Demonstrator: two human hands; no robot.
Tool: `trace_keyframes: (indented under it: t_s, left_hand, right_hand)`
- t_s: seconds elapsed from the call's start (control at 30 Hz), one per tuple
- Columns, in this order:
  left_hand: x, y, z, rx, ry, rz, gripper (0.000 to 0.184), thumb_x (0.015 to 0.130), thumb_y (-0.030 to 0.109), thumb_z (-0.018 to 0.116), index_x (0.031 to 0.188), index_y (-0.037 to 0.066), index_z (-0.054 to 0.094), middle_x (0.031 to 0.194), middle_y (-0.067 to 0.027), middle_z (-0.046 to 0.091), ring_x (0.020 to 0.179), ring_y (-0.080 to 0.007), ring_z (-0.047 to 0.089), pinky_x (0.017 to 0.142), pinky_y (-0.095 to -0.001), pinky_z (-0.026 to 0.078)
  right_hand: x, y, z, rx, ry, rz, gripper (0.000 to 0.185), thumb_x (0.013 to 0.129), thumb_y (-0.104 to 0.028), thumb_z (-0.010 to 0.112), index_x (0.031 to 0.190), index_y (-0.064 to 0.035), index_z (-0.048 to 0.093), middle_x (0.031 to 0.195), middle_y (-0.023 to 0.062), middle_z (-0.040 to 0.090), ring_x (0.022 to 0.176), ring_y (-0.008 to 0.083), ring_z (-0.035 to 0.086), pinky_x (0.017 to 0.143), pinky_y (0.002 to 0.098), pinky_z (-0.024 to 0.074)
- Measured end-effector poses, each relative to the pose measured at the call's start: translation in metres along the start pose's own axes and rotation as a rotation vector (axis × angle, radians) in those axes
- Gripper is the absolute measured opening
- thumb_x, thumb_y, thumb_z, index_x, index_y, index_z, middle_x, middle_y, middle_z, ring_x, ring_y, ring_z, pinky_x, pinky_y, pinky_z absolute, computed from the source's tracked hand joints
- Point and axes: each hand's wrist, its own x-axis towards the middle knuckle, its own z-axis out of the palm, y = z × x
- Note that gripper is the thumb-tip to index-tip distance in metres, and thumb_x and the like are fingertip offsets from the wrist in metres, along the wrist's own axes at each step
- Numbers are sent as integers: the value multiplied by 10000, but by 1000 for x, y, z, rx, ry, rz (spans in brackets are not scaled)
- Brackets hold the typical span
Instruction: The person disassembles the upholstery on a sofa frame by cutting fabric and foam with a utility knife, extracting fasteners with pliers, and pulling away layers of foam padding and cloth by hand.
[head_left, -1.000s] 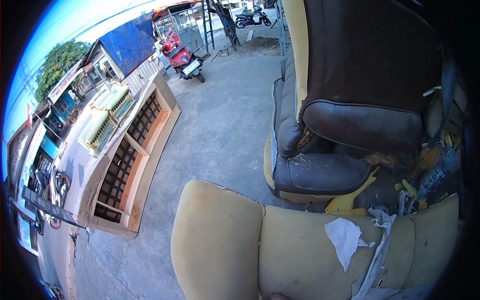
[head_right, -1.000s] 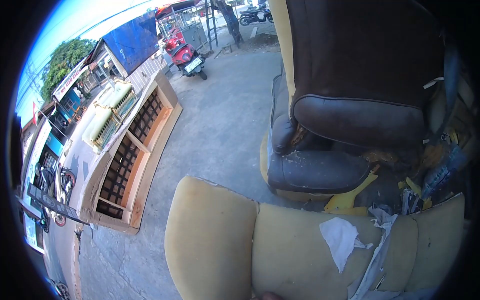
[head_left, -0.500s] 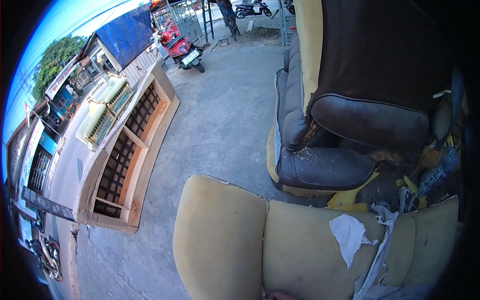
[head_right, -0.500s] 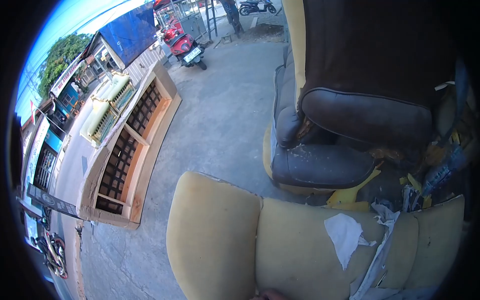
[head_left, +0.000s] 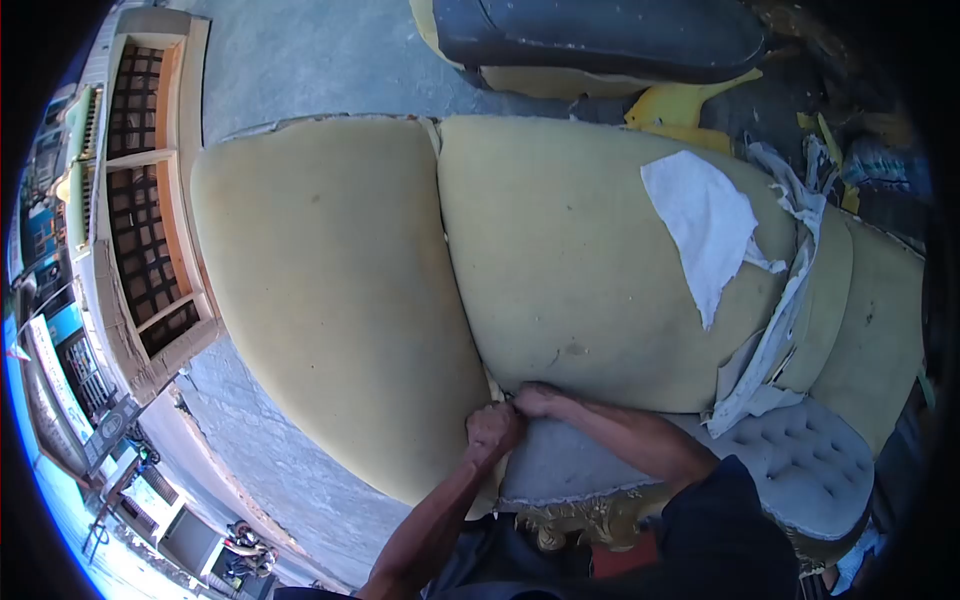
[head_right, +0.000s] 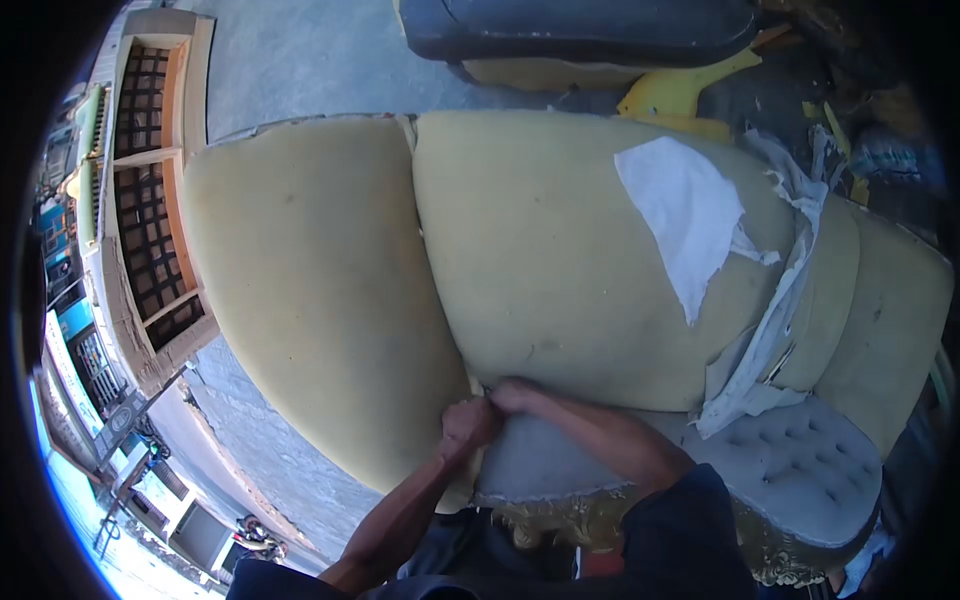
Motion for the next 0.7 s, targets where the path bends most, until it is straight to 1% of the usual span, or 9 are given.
trace_keyframes:
  t_s: [0.13, 0.23, 0.3, 0.33, 0.43, 0.57, 0.6, 0.67, 0.7]
  left_hand:
    - [-17, 17, -21, -104, 12, -42, 359, 898, 374, 587, 1014, 72, 741, 930, -227, 735, 867, -422, 718, 789, -515, 576]
    - [-16, 7, -19, -189, 15, 123, 261, 875, 283, 655, 1032, 88, 729, 945, -218, 726, 837, -412, 712, 753, -510, 573]
    - [-17, 1, -16, -286, 53, 336, 214, 874, 216, 669, 1011, 57, 712, 923, -243, 708, 834, -419, 698, 756, -513, 560]
    - [-17, -1, -13, -299, 38, 332, 214, 874, 216, 669, 1011, 57, 712, 923, -243, 708, 834, -419, 698, 756, -513, 560]
    - [-27, 4, -23, -434, 32, 428, 199, 858, 144, 686, 1013, 18, 695, 868, -241, 693, 821, -424, 687, 748, -504, 554]
    - [-43, 39, -16, -730, -50, 778, 169, 873, 135, 675, 981, 6, 675, 896, -194, 690, 810, -407, 682, 713, -482, 546]
    - [-58, 56, -8, -801, -86, 984, 160, 876, 129, 672, 979, 7, 675, 916, -184, 685, 827, -402, 679, 722, -479, 544]
    - [-80, 66, -2, -797, -126, 962, 157, 882, 128, 665, 983, 8, 669, 948, -183, 677, 845, -402, 675, 731, -483, 539]
    - [-78, 67, -4, -770, -147, 967, 154, 888, 126, 657, 988, 9, 664, 980, -182, 670, 863, -401, 672, 740, -487, 534]
  right_hand:
    - [-49, -22, -3, 414, 280, 170, 284, 916, -179, 566, 1064, -10, 740, 1022, 207, 728, 953, 310, 710, 832, 402, 537]
    - [-48, -9, 16, 652, 394, -82, 350, 923, -278, 562, 965, 22, 736, 982, 238, 721, 854, 320, 710, 804, 450, 524]
    - [-68, -26, 6, 836, 332, 233, 319, 962, -225, 508, 1057, -21, 735, 1052, 200, 726, 931, 321, 694, 879, 418, 506]
    - [-54, -7, 39, 725, 477, 89, 391, 967, -321, 579, 983, 48, 705, 911, 245, 720, 814, 307, 710, 744, 433, 522]
    - [-76, -5, 45, 608, 474, 19, 371, 958, -310, 595, 1027, 41, 694, 862, 220, 712, 813, 304, 711, 717, 432, 522]
    - [-205, -31, 48, 273, 688, -61, 342, 865, -240, 693, 1144, -44, 682, 989, 129, 714, 890, 317, 672, 819, 438, 485]
    - [-243, -48, 47, 411, 675, 23, 316, 902, -253, 658, 1112, -17, 677, 941, 165, 704, 857, 361, 675, 783, 446, 501]
    - [-262, -60, 60, 538, 689, 64, 313, 940, -265, 623, 1081, 10, 671, 893, 201, 694, 824, 406, 678, 748, 453, 518]
    - [-249, -45, 76, 722, 551, 385, 321, 935, -270, 632, 1095, 7, 661, 942, 210, 697, 888, 409, 680, 788, 464, 517]
